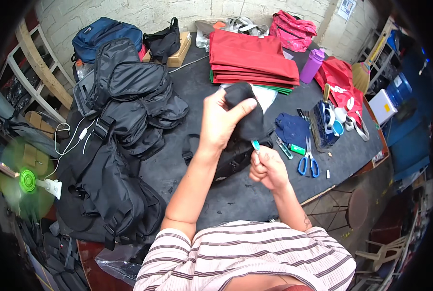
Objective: Inspecting black waist bags and trimming loose threads using scissors and a lighter.
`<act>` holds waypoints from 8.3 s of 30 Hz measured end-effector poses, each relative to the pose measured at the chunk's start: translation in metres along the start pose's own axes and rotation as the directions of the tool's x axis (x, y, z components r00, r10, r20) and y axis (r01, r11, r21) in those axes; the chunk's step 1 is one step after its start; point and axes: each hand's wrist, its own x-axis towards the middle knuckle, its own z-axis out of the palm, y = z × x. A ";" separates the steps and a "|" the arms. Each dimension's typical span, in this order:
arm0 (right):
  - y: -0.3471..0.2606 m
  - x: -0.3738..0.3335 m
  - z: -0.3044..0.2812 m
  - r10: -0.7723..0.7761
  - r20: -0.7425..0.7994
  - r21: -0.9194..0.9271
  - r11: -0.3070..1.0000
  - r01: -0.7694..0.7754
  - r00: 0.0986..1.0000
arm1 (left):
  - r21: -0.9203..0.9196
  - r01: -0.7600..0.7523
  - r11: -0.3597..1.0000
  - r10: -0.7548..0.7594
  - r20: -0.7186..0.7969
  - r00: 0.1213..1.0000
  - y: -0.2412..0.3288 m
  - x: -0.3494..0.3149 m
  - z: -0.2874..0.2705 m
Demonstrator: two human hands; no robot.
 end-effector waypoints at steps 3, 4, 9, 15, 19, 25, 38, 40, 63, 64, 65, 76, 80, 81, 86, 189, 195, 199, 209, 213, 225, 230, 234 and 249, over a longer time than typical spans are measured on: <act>0.008 -0.011 -0.031 -0.583 0.058 -0.960 0.191 0.206 0.810 | 0.002 -0.148 0.989 0.148 0.047 0.988 0.027 0.016 -0.003; 0.013 -0.018 -0.048 -0.636 0.096 -0.971 0.110 0.214 0.766 | -0.047 -0.171 0.984 0.174 0.077 0.982 0.033 0.018 -0.002; 0.032 -0.049 -0.123 -0.763 -0.086 -0.968 -0.087 -0.234 0.640 | 0.098 -0.127 0.987 0.116 0.117 0.986 0.028 0.012 -0.005; 0.021 -0.056 -0.147 -0.747 -0.220 -0.743 -0.288 -0.604 0.627 | 0.100 -0.115 0.988 0.106 0.090 0.990 0.015 0.001 -0.002; -0.001 -0.027 -0.105 -0.792 -0.097 -0.916 -0.166 -0.366 0.602 | 0.082 -0.013 0.997 0.004 0.116 0.993 0.012 -0.003 0.003; -0.045 0.029 -0.010 -0.741 0.039 -0.901 0.264 0.344 0.670 | 0.113 0.069 0.991 -0.082 0.121 0.989 0.003 -0.003 0.014; -0.049 0.050 0.028 -0.443 -0.106 -0.548 0.773 0.319 0.890 | 0.095 0.058 0.994 -0.054 -0.044 0.998 -0.013 0.018 0.009; -0.042 0.048 0.022 -0.429 -0.118 -0.504 0.803 0.318 0.895 | -0.034 0.129 0.991 -0.129 0.002 0.992 -0.006 0.016 0.011; -0.058 0.054 -0.010 -0.595 0.140 -0.825 0.373 0.425 0.792 | -0.010 -0.046 0.999 0.044 -0.146 0.988 0.002 0.018 0.013; -0.060 0.050 -0.018 -0.597 0.084 -0.868 0.349 0.353 0.797 | -0.029 -0.094 0.995 0.088 -0.150 0.985 0.013 0.022 0.005; -0.060 0.047 -0.033 -0.602 0.029 -0.884 0.357 0.302 0.798 | -0.059 -0.128 0.990 0.118 -0.156 0.981 0.029 0.024 0.001; -0.092 -0.075 -0.209 -0.776 -0.453 -0.732 0.043 -0.679 0.439 | -0.252 0.216 0.943 -0.189 0.127 0.974 0.040 0.011 -0.001; -0.091 -0.118 -0.222 -0.879 -0.475 -0.263 0.103 -0.959 0.035 | -0.453 0.391 0.801 -0.423 0.034 0.905 -0.002 0.016 -0.034; -0.091 -0.129 -0.222 -0.830 -0.557 -0.130 0.132 -0.983 -0.038 | -0.505 0.404 0.763 -0.447 0.039 0.894 -0.007 0.017 -0.033; -0.081 -0.188 -0.268 -0.752 -0.645 -0.055 0.228 -0.972 -0.140 | -0.636 0.480 0.604 -0.421 0.256 0.870 -0.010 0.016 -0.019; 0.009 -0.056 -0.172 -0.734 -0.275 -0.805 -0.176 -0.566 0.620 | 0.854 -0.102 0.510 -0.029 0.135 0.990 -0.006 -0.067 -0.023; 0.009 -0.053 -0.187 -0.698 -0.310 -0.695 -0.298 -0.655 0.646 | 0.865 -0.408 0.293 0.170 0.372 0.912 -0.008 -0.076 -0.028; -0.011 -0.050 -0.174 -0.709 -0.409 -0.625 -0.242 -0.743 0.574 | 0.770 -0.229 0.596 -0.036 0.311 0.950 -0.003 -0.079 -0.031; 0.017 -0.027 -0.037 -0.173 -0.431 -0.209 0.974 0.089 0.885 | 0.755 -0.557 0.347 0.201 0.520 0.830 -0.004 -0.080 -0.022; 0.025 -0.017 -0.012 -0.219 -0.369 -0.373 0.925 0.072 0.903 | 0.785 -0.593 0.178 0.099 0.586 0.804 -0.012 -0.086 -0.024; 0.055 -0.019 -0.016 -0.599 -0.237 -0.869 0.482 0.108 0.764 | 0.829 -0.559 0.026 0.093 0.555 0.827 -0.020 -0.095 -0.024; 0.070 -0.019 -0.019 -0.632 -0.213 -0.856 0.488 0.170 0.745 | 0.826 -0.563 -0.022 0.070 0.563 0.824 -0.017 -0.096 -0.028; 0.066 -0.015 -0.010 -0.675 -0.188 -0.900 0.410 0.151 0.714 | 0.801 -0.578 -0.152 0.051 0.591 0.805 -0.013 -0.096 -0.022; 0.048 -0.018 -0.010 -0.625 -0.195 -0.900 0.420 0.116 0.756 | 0.857 -0.515 0.030 0.143 0.506 0.851 -0.023 -0.092 -0.028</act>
